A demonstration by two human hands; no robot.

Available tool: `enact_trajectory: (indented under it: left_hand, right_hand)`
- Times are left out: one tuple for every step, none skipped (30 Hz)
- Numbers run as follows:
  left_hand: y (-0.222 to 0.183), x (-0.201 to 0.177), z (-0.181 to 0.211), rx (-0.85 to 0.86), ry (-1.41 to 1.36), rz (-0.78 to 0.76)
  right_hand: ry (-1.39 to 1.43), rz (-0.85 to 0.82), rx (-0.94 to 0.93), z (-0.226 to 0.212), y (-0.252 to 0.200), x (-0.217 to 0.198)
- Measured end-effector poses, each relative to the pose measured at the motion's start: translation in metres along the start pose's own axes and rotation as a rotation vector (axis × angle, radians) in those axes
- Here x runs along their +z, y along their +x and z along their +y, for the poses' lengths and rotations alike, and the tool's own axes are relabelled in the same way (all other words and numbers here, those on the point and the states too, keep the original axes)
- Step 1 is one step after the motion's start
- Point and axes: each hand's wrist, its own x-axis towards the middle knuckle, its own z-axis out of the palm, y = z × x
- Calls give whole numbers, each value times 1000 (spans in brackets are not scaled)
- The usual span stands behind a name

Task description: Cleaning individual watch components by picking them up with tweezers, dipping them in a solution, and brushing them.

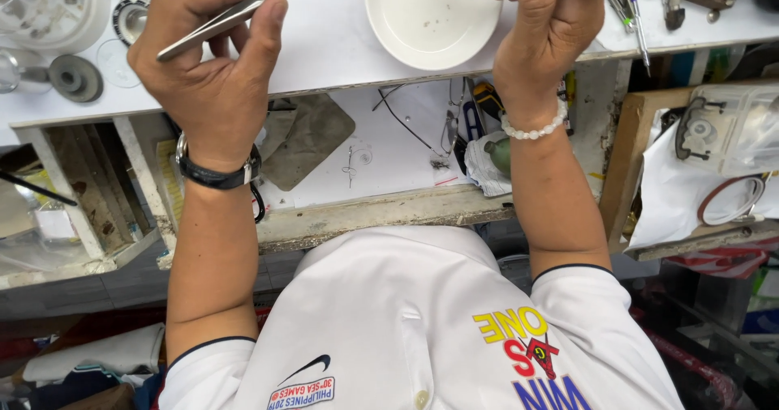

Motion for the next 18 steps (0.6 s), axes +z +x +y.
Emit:
enact_trajectory:
  left_hand:
    - [-1,3,2,2,-13,6]
    - [-1,6,5,4,-26,13]
    - [-3,12,6,5,-35,7]
    - [-4,18,7,-9,-114,-37]
    - [-6,24,8,-23,-190,-80]
    - [-5,29,11,-22,-197,-84]
    - [-5,33,14,-15,-179,-112]
    - [-5,37,17,-8,-161,-140]
    - [-5,39,16,-6,-162,-143]
    - [-5,40,16,-23,-152,-136]
    - [-5,41,15,-43,-141,-130]
    - [-5,41,15,-43,-142,-135]
    - [-5,40,14,-70,-123,-117]
    - [-6,39,14,-96,-103,-99]
    - [-6,38,13,-98,-101,-102]
    - [-6,38,12,-106,-98,-107]
    - [-7,37,12,-116,-95,-110]
    - [-7,38,11,-120,-92,-111]
  right_hand:
    - [-1,2,-13,0,1,0]
    - [-3,4,-26,0,2,0]
    - [-13,9,-26,-1,2,-1]
    - [-53,17,10,-3,2,-1]
    - [-90,25,47,-4,1,-1]
    - [-97,29,48,-5,3,-1]
    - [-104,24,54,-7,3,-1]
    - [-110,20,60,-8,4,0]
    - [-111,24,60,-6,2,-1]
    - [-90,22,69,-3,0,-2]
    - [-68,21,81,-1,-4,-3]
    - [-69,25,84,-2,-3,-3]
    - [-69,17,91,-3,-2,-3]
    - [-69,10,99,-5,-2,-2]
    - [-67,11,102,-6,-1,-2]
    - [-68,1,98,-8,0,-1]
    - [-68,-11,95,-10,0,-1]
    - [-66,-12,99,-9,1,-1]
